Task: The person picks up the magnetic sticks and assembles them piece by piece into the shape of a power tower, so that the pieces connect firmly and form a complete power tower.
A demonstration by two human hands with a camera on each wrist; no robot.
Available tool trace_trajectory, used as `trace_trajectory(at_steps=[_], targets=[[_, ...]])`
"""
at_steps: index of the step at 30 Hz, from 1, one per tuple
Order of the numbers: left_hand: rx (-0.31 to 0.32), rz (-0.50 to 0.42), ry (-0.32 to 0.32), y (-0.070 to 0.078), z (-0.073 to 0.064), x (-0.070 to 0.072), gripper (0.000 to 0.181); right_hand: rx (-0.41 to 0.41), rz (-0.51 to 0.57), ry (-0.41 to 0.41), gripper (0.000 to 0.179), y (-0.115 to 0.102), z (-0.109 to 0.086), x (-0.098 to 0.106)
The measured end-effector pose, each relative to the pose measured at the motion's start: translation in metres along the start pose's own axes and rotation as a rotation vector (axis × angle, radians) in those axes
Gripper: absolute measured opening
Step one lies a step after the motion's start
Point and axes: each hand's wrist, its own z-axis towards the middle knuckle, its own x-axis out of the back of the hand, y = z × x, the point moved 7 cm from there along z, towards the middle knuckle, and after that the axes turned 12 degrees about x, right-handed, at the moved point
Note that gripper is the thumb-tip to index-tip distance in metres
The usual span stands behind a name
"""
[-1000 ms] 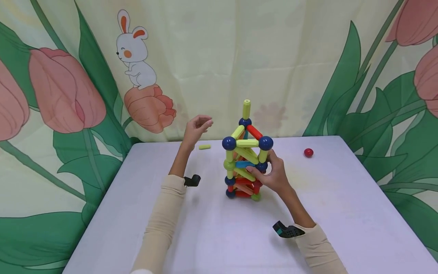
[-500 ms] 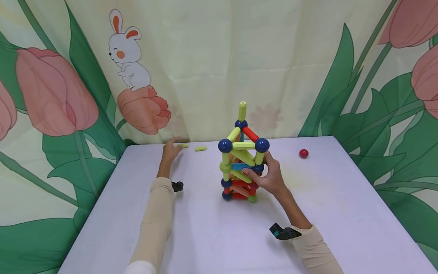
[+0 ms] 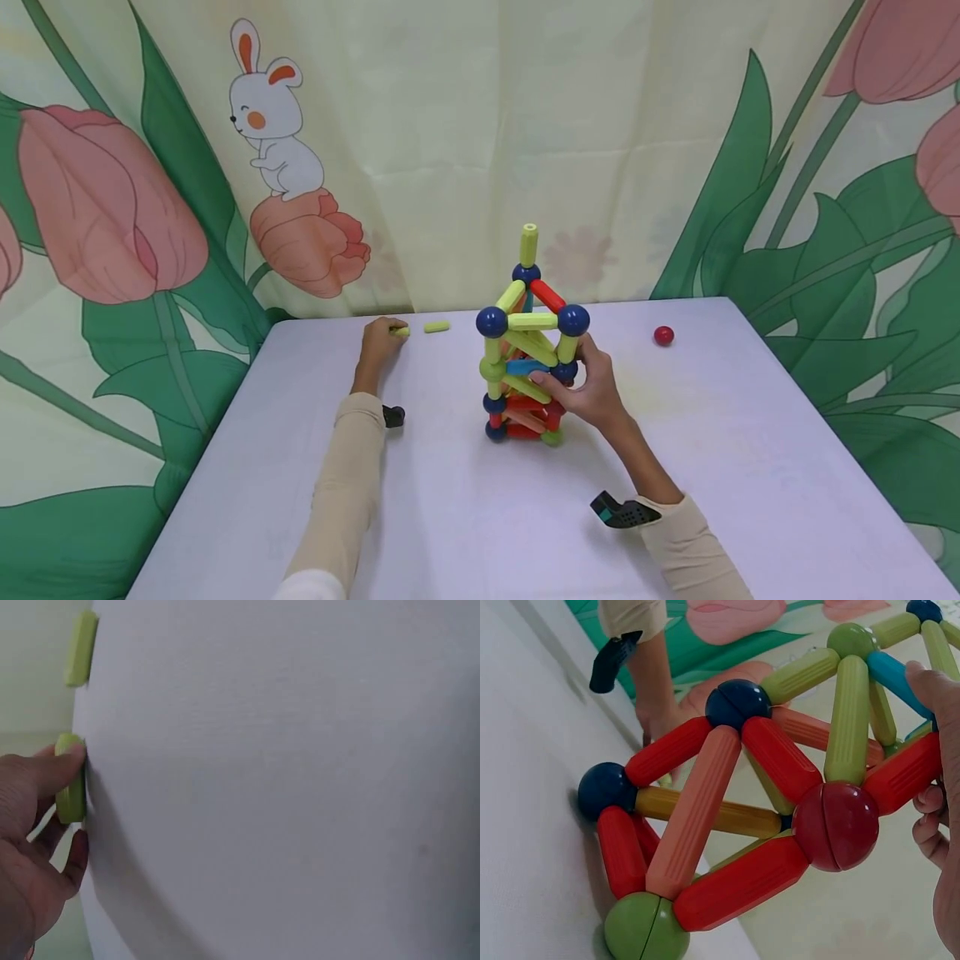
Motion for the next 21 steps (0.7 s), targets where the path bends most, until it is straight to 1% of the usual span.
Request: trace_trajectory(at_steps=[1, 3, 4, 6, 7, 10, 11, 14, 16, 18, 19, 21], targets=[[-0.006, 0.000, -0.005, 0.001, 0.000, -0.001, 0.025, 0.001, 0.002, 0.003, 0.066, -0.001, 0.001, 0.000], [-0.013, -0.024, -0.042, 0.004, -0.001, -0.003, 0.023, 0.005, 0.004, 0.003, 0.066, -0.003, 0.002, 0.000], [-0.038, -0.050, -0.050, 0.004, -0.001, -0.003, 0.021, 0.004, 0.004, 0.002, 0.066, -0.003, 0.002, 0.000], [-0.039, -0.101, -0.089, 0.008, -0.001, -0.004, 0.022, 0.001, 0.001, -0.002, 0.065, -0.003, 0.002, 0.001], [-0.042, -0.135, -0.106, 0.013, -0.002, -0.002, 0.024, -0.002, -0.001, -0.003, 0.065, -0.003, 0.002, 0.001], [-0.044, -0.321, -0.156, 0.032, -0.009, 0.006, 0.031, 0.005, 0.002, -0.001, 0.061, -0.001, 0.000, 0.000], [-0.022, -0.382, -0.182, 0.041, -0.014, 0.009, 0.034, 0.008, 0.002, -0.001, 0.060, 0.000, 0.000, 0.000], [-0.057, -0.664, -0.266, 0.075, -0.031, 0.022, 0.036, 0.020, 0.008, 0.002, 0.058, 0.002, -0.001, 0.000], [-0.101, -0.817, -0.315, 0.100, -0.047, 0.033, 0.031, 0.015, 0.001, 0.003, 0.058, 0.002, -0.002, 0.000], [-0.160, -0.963, -0.366, 0.127, -0.067, 0.044, 0.025, -0.003, -0.007, 0.003, 0.056, 0.002, -0.003, 0.000], [-0.198, -1.007, -0.384, 0.141, -0.078, 0.051, 0.022, -0.013, -0.011, 0.004, 0.055, 0.001, -0.003, 0.000], [-0.275, -1.046, -0.394, 0.166, -0.102, 0.064, 0.019, -0.023, -0.022, 0.003, 0.053, -0.001, -0.001, 0.001]])
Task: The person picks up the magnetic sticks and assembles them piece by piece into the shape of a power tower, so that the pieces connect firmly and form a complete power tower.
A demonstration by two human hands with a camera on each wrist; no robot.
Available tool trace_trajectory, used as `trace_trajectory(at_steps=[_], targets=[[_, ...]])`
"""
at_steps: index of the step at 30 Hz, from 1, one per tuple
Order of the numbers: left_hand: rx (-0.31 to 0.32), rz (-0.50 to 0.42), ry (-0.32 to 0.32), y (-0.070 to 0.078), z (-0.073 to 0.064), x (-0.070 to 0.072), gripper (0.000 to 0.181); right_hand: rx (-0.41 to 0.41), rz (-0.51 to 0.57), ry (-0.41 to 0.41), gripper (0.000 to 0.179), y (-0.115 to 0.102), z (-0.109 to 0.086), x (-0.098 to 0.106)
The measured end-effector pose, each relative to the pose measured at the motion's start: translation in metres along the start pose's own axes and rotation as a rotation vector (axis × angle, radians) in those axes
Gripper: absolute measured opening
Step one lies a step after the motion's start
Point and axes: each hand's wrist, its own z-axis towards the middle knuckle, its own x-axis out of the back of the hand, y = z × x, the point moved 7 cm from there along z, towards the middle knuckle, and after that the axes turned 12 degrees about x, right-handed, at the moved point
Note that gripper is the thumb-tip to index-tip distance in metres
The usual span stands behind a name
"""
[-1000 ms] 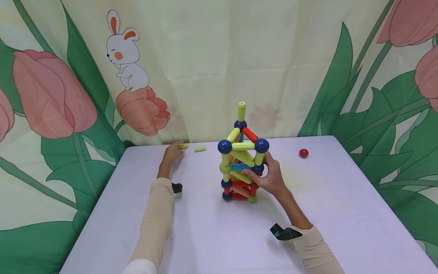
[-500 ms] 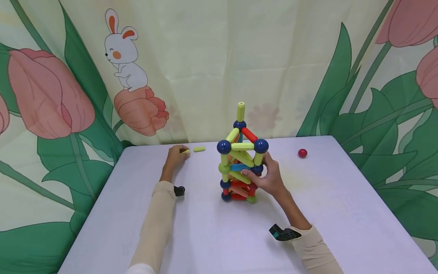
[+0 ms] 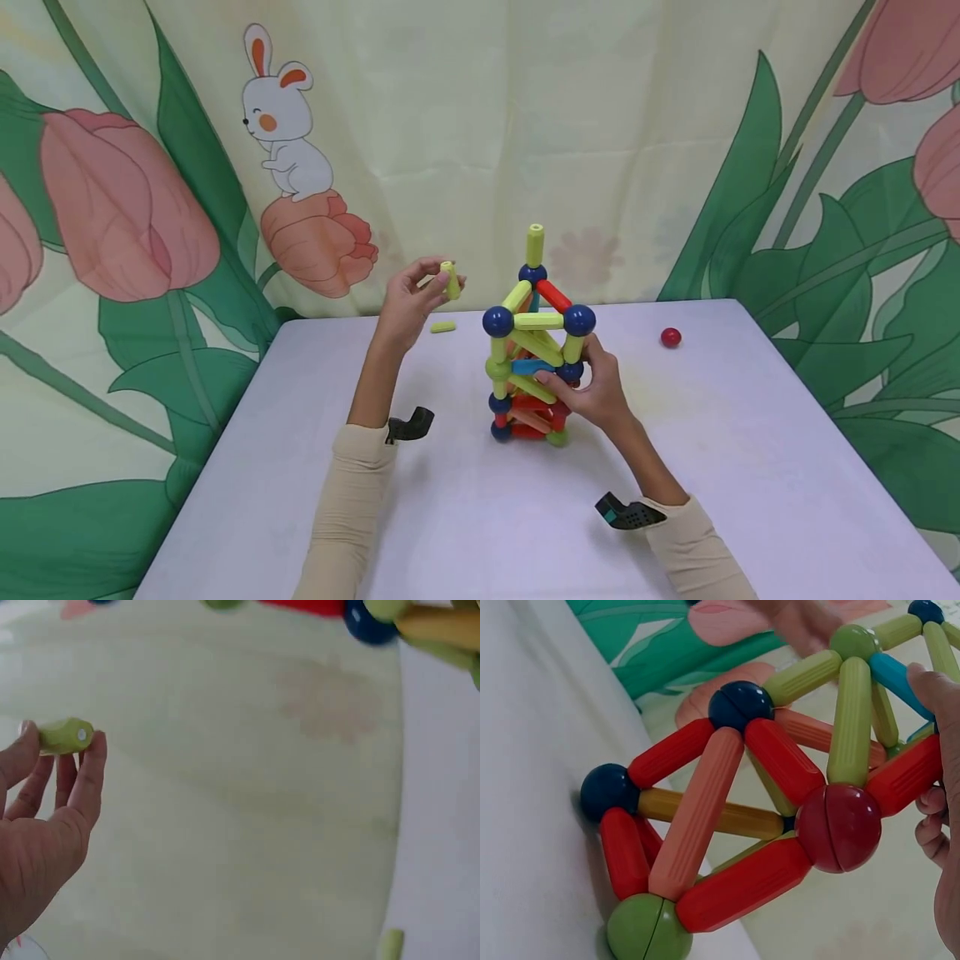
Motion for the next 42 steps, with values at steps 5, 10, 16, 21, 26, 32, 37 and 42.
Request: trace_trajectory(at_steps=[5, 10, 16, 21, 26, 32, 37, 42], targets=[[-0.162, 0.056, -0.071, 0.047, -0.036, -0.047, 0.024, 0.004, -0.009, -0.015, 0.049, -0.022, 0.013, 0.003], [-0.202, 0.119, -0.148, 0.061, -0.056, -0.076, 0.028, -0.008, -0.005, -0.052, 0.049, -0.033, 0.020, 0.003], [-0.202, 0.154, -0.181, 0.057, -0.065, -0.090, 0.032, -0.063, -0.004, -0.103, 0.048, -0.029, 0.018, 0.001], [-0.249, 0.325, -0.105, 0.057, -0.066, -0.095, 0.032, -0.068, 0.006, -0.103, 0.047, -0.029, 0.017, 0.001], [-0.265, 0.419, -0.050, 0.058, -0.066, -0.099, 0.030, -0.072, 0.011, -0.092, 0.049, -0.032, 0.017, 0.000], [-0.278, 0.403, -0.050, 0.058, -0.069, -0.098, 0.029, -0.072, 0.000, -0.088, 0.047, -0.027, 0.014, -0.001], [-0.286, 0.374, -0.051, 0.058, -0.070, -0.094, 0.031, -0.068, -0.001, -0.106, 0.049, -0.002, 0.000, -0.004], [-0.299, 0.352, 0.008, 0.051, -0.057, -0.074, 0.034, -0.065, -0.017, -0.103, 0.051, 0.002, -0.002, -0.004]])
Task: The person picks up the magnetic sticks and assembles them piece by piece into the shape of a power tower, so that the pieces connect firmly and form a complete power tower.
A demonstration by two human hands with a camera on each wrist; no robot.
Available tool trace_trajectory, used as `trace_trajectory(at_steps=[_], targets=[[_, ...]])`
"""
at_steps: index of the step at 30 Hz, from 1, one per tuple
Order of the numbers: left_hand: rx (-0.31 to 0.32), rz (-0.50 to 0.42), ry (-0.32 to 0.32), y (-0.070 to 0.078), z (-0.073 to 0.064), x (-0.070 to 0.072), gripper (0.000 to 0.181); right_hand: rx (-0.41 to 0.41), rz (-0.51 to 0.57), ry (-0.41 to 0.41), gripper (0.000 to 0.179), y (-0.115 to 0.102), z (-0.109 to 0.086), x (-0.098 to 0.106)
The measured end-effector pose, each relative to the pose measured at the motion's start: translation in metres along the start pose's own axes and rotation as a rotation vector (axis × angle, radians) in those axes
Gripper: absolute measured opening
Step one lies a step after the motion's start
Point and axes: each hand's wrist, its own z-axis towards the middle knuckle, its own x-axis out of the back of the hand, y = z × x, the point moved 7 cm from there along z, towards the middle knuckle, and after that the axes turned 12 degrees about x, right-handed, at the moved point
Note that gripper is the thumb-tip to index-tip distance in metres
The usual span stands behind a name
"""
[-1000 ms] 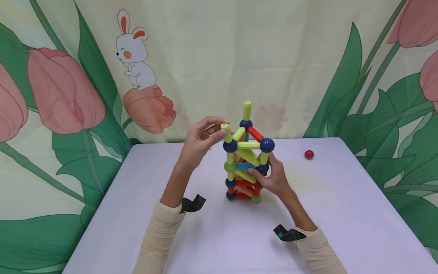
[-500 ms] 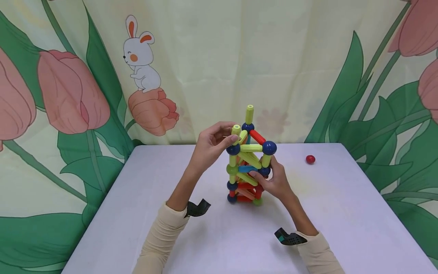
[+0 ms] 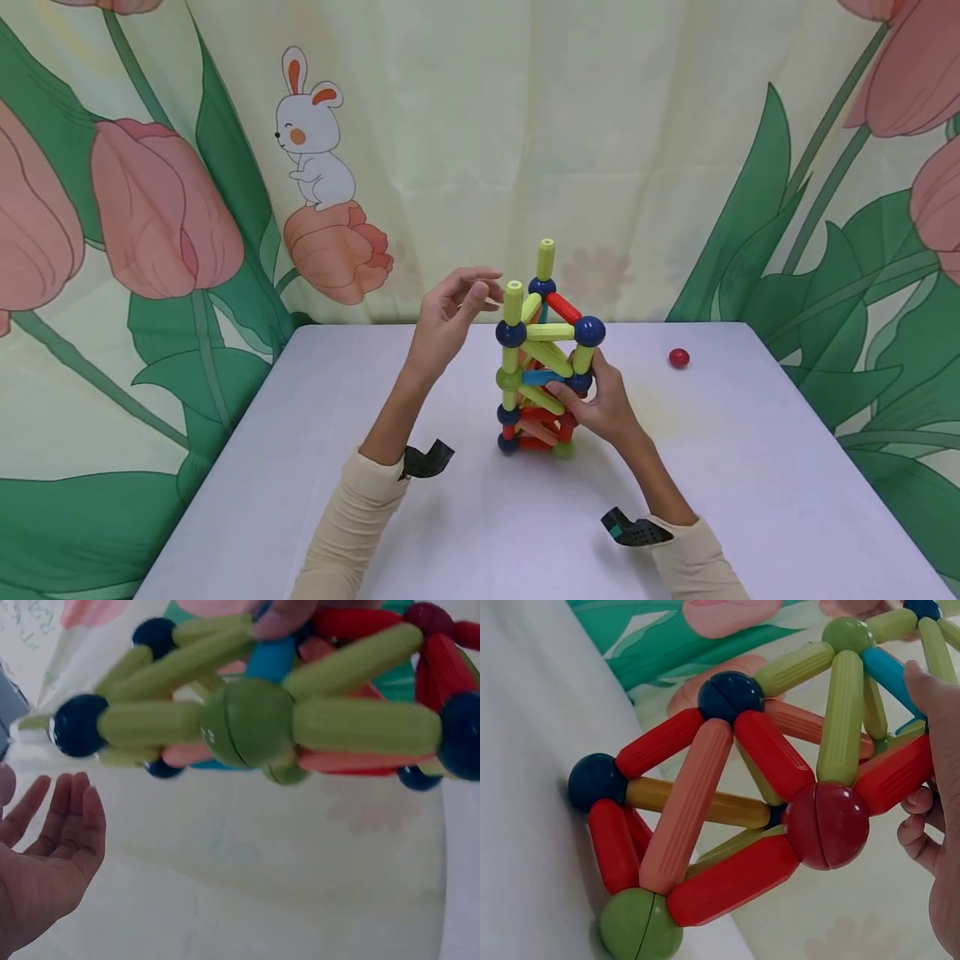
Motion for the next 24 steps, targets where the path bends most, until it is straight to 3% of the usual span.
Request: trace_trajectory(at_steps=[3, 6, 8, 11, 14, 16, 19, 22, 24], targets=[[0.071, 0.070, 0.078, -0.037, 0.015, 0.018, 0.029, 0.014, 0.004, 0.012, 0.048, -0.010, 0.004, 0.002], [0.204, 0.225, 0.153, -0.093, 0.029, 0.041, 0.024, 0.020, 0.013, 0.010, 0.045, -0.023, 0.010, 0.005], [0.291, 0.362, 0.170, -0.135, 0.034, 0.054, 0.023, 0.018, 0.011, -0.002, 0.043, -0.031, 0.014, 0.007], [0.388, 0.561, 0.102, -0.192, 0.034, 0.063, 0.027, 0.001, 0.007, -0.017, 0.043, -0.033, 0.014, 0.008], [0.408, 0.765, -0.039, -0.233, 0.032, 0.059, 0.038, -0.007, 0.011, -0.014, 0.043, -0.033, 0.012, 0.009], [0.421, 0.881, -0.115, -0.251, 0.030, 0.056, 0.046, -0.015, 0.016, -0.012, 0.044, -0.031, 0.011, 0.009], [0.478, 1.007, -0.172, -0.269, 0.029, 0.053, 0.053, -0.015, 0.019, -0.012, 0.044, -0.029, 0.011, 0.009], [0.501, 1.113, -0.155, -0.276, 0.031, 0.052, 0.052, -0.010, 0.017, -0.010, 0.044, -0.028, 0.012, 0.008], [0.472, 1.170, -0.110, -0.276, 0.034, 0.052, 0.045, -0.004, 0.017, -0.010, 0.043, -0.029, 0.014, 0.007]])
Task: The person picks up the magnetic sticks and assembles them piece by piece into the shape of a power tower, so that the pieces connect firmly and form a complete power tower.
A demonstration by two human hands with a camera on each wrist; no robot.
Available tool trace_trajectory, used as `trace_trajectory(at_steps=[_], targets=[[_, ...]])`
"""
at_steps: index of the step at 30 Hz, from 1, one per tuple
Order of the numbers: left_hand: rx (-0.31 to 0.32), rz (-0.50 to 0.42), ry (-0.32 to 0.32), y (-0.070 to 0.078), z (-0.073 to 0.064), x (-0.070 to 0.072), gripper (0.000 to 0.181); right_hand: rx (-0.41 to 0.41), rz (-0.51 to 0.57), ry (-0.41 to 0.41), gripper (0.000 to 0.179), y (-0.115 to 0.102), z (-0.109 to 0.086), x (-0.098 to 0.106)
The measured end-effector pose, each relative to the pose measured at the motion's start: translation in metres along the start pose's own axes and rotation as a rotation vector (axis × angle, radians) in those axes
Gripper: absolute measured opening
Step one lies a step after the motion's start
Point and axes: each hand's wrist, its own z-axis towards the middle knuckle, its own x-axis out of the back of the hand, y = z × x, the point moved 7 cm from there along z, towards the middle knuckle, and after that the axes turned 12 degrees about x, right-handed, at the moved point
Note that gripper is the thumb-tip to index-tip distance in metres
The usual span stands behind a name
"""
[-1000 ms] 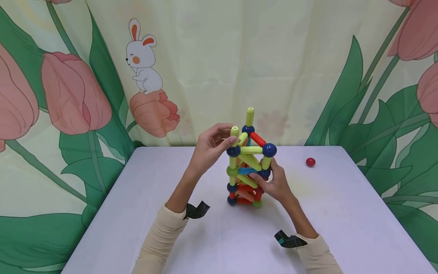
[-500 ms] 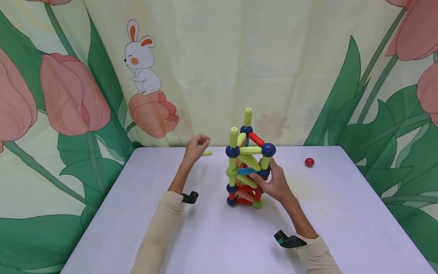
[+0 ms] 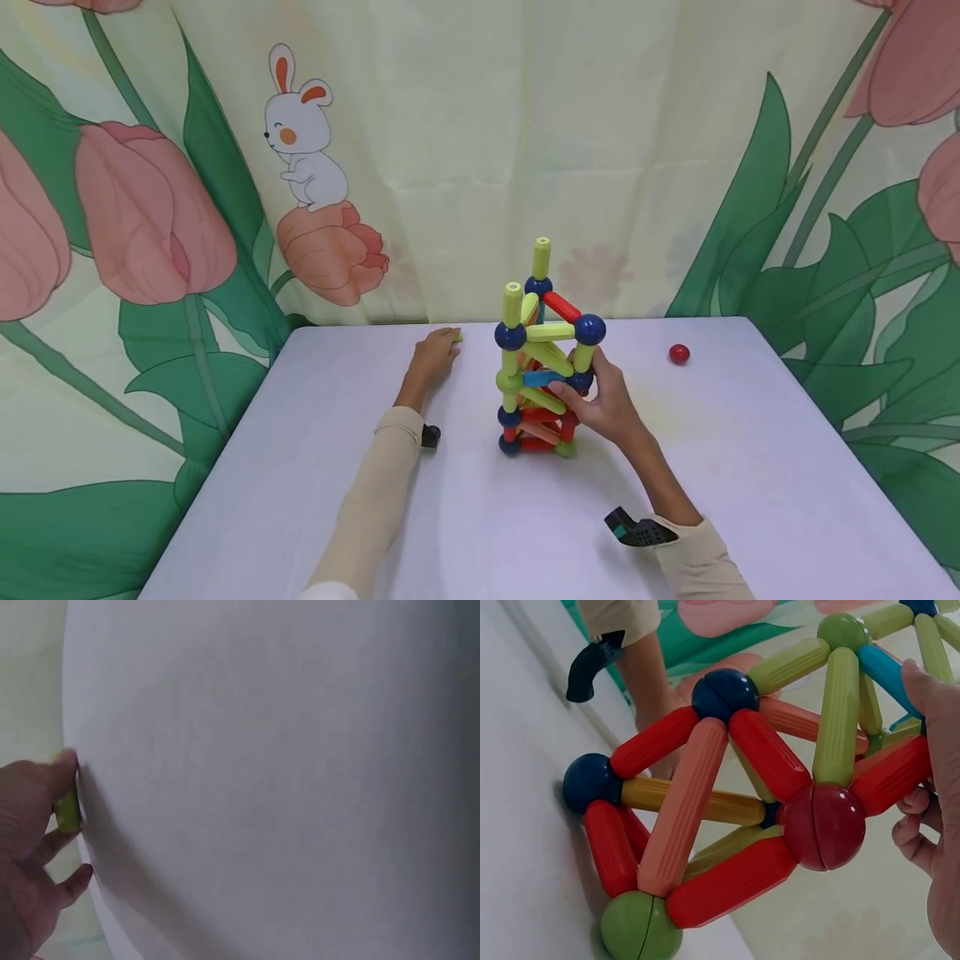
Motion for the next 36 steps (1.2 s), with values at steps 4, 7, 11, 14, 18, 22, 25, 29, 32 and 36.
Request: trace_trajectory(at_steps=[4, 7, 11, 14, 18, 22, 25, 29, 32, 36], targets=[[-0.008, -0.010, 0.114, 0.006, -0.001, 0.006, 0.025, -0.003, 0.010, 0.003, 0.040, -0.001, 0.001, 0.000], [-0.010, -0.050, 0.107, 0.011, -0.005, 0.010, 0.020, -0.016, 0.014, 0.016, 0.041, 0.000, 0.001, 0.001], [0.036, -0.315, 0.086, 0.012, -0.016, 0.027, 0.023, -0.008, 0.016, 0.022, 0.042, 0.001, 0.000, 0.001], [0.070, -0.679, 0.082, 0.012, -0.031, 0.049, 0.027, -0.009, 0.018, 0.012, 0.041, 0.002, -0.001, 0.000], [0.038, -1.149, 0.054, 0.026, -0.059, 0.090, 0.032, -0.044, 0.019, -0.004, 0.042, 0.004, -0.002, -0.003], [-0.037, -1.353, 0.168, 0.046, -0.099, 0.144, 0.034, -0.062, 0.019, -0.002, 0.043, 0.003, -0.002, -0.006], [-0.095, -1.357, 0.346, 0.060, -0.138, 0.185, 0.032, -0.045, 0.013, 0.016, 0.043, 0.000, -0.001, -0.007], [-0.248, -1.356, 0.424, 0.091, -0.193, 0.220, 0.030, -0.027, 0.001, 0.046, 0.043, -0.006, -0.001, -0.009], [-0.338, -1.343, 0.328, 0.122, -0.217, 0.224, 0.029, 0.003, 0.000, 0.061, 0.044, 0.006, -0.007, -0.011], [-0.393, -1.248, 0.235, 0.157, -0.226, 0.212, 0.030, 0.070, -0.009, 0.086, 0.051, 0.022, -0.015, -0.014]])
